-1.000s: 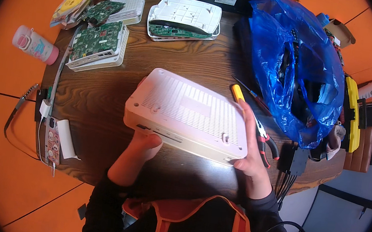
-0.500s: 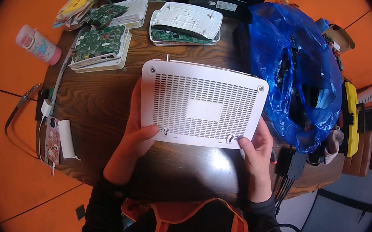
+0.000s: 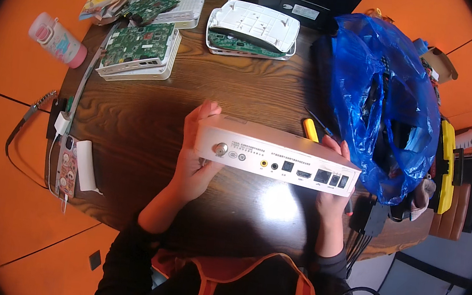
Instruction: The person assembles a white router by aligning the casing halves, inserting screws, and tightening them with a screwdriver. They then place the assembled unit on the table and open another router to remove its circuit board.
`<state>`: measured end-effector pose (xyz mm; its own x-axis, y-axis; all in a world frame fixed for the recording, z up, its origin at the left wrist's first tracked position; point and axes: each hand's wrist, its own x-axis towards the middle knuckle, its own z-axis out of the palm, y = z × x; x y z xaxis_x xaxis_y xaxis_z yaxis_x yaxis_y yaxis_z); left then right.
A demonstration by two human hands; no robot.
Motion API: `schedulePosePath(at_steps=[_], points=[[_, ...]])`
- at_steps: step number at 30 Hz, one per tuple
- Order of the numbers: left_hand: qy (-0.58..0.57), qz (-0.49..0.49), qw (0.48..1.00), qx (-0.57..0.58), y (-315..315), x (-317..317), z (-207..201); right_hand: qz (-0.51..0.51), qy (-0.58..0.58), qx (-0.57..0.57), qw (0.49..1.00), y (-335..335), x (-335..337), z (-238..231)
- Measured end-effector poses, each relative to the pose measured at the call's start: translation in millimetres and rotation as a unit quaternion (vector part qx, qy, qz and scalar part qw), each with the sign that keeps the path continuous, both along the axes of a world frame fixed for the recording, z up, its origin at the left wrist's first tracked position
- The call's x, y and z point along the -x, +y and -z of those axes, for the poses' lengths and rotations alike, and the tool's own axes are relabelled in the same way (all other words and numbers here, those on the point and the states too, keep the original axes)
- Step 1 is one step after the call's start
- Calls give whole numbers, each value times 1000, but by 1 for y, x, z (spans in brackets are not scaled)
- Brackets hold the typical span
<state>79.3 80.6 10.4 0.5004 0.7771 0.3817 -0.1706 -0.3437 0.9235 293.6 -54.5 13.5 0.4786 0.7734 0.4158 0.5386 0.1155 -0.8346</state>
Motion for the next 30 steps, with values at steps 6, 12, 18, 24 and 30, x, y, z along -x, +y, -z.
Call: schedulePosePath(at_steps=[6, 12, 18, 24, 30], points=[[101, -77, 987, -102, -6, 2, -2, 10, 20, 3, 1000, 2, 1, 2], [85, -78, 988, -99, -7, 2, -3, 6, 21, 5, 1000, 3, 1, 5], [79, -87, 987, -108, -7, 1, -1, 4, 50, -4, 999, 2, 2, 6], [75, -94, 989, -89, -8, 1, -1, -3, 42, -19, 999, 2, 2, 5], [3, -69, 997, 16, -5, -1, 5, 0, 32, -38, 999, -1, 5, -2]])
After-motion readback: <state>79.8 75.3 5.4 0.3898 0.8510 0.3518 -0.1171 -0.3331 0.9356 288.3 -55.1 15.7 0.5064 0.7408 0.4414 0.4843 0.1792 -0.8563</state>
